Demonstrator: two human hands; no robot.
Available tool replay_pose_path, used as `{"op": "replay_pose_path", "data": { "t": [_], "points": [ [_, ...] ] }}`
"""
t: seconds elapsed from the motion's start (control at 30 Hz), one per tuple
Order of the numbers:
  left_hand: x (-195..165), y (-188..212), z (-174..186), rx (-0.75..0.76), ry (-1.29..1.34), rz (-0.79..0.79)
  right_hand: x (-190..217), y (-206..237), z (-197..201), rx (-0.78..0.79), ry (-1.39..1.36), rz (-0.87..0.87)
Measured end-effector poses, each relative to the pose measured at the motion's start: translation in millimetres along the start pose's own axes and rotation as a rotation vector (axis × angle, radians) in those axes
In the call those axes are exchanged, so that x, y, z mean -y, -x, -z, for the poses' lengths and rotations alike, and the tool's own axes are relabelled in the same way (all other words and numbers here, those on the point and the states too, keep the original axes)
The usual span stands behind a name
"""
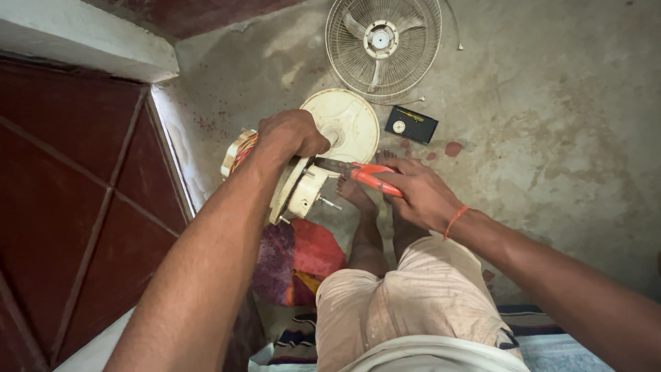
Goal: The person sits on the floor servicing a pedestal fan motor. They hold the motor housing, use pliers and a screwdriver to work on the motor shaft and housing, and pick small parts from a black tray on the floor while disassembling and adjusting the fan components.
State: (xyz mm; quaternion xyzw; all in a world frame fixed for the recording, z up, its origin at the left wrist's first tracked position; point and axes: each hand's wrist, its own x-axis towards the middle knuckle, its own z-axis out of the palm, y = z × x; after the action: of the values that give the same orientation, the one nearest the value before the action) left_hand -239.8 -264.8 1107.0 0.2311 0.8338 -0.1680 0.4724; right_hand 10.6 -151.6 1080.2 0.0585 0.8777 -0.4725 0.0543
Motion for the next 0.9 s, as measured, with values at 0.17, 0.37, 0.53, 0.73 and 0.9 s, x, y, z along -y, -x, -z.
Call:
{"op": "replay_pose_path", "data": {
  "t": [0.17,0.37,0.53,0.73,0.9],
  "points": [
    [-1,1,1,0.004,-0.002,0.003,2,-2,-3,0.002,0.039,0.016],
    [-2,3,2,0.029,0.004,0.009,2,2,-6,0.037,-0.033,-0.057],
    [0,0,0,-0.004,-0.005,-0.008,3,3,-4,0.014,-0.101,-0.07],
    [0,-2,-2,0.001,-0.01,-0.009,-1,3,-6,0.001,-0.119,-0.027],
    [0,0,0,0.002,-0.004,-0.01,-13,2,-17,0.094,-0.298,-0.179]
  ]
}}
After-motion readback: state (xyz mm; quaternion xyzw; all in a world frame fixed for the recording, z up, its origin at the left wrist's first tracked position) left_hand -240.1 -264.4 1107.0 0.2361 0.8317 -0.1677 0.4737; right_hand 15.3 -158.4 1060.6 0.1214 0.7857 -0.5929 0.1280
